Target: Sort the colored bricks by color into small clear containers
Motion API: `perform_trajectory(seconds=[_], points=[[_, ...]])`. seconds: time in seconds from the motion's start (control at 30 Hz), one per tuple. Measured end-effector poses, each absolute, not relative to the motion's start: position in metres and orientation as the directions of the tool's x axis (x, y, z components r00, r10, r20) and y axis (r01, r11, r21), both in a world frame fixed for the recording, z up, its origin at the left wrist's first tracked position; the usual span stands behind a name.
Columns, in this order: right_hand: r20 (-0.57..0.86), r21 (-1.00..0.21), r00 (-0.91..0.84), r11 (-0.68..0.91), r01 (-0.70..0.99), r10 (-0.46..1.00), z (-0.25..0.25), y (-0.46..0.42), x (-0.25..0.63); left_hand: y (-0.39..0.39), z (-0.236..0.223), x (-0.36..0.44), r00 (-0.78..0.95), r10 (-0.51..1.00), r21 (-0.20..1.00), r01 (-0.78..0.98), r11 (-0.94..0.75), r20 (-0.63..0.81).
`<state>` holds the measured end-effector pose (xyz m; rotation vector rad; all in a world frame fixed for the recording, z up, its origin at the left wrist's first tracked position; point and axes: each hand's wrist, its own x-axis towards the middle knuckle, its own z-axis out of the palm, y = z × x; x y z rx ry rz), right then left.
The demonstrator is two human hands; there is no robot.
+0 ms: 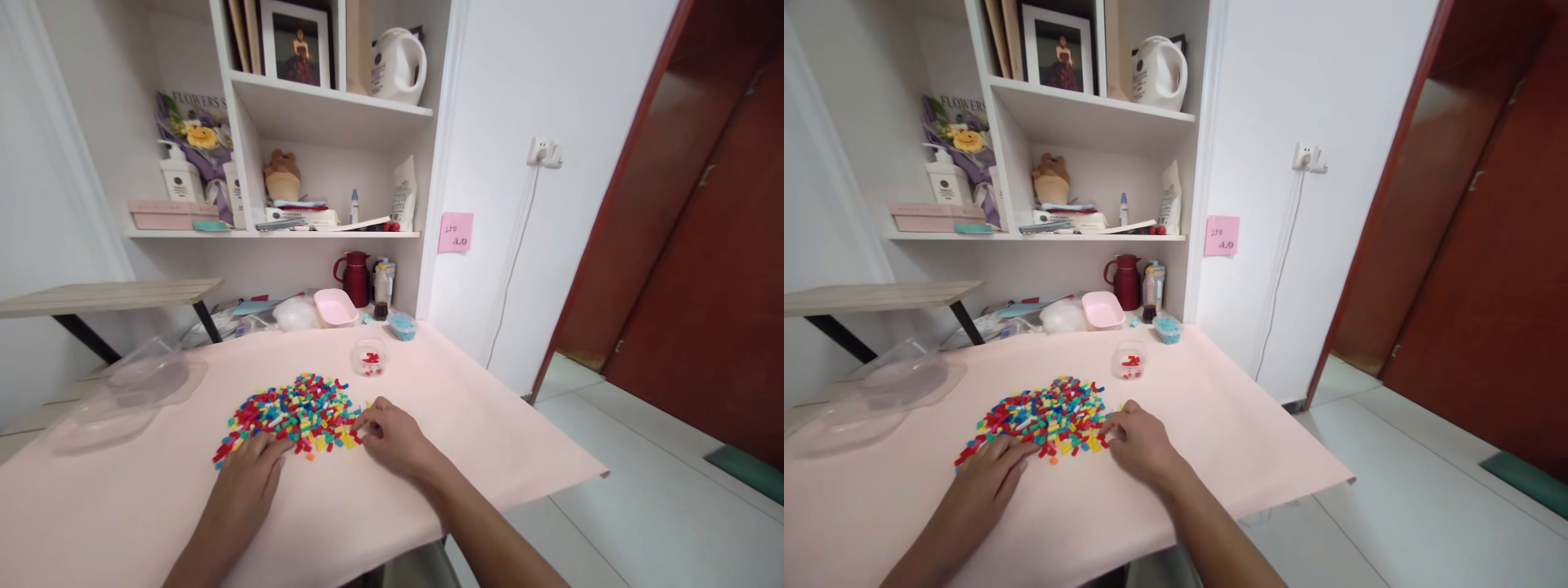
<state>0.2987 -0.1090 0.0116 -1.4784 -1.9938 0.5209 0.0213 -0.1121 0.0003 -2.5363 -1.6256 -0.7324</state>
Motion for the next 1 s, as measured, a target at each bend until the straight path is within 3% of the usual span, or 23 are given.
perform_trajectory(seconds=[0.4, 1.0], points=[[0.24, -0.519, -0.281, 0.367, 0.772, 0.929, 0.0148, -0.1125, 0.2966, -0.1142, -0.0004, 0.0224, 0.34, 0.846, 0.236, 0.857, -0.459, 0.41], [0.228, -0.556, -0.233, 0.322, 0.766, 0.946, 0.0156, -0.1138, 0.2949, -0.1135, -0.0025, 0.0216, 0.357, 0.842, 0.221, 0.855, -0.468, 0.404]])
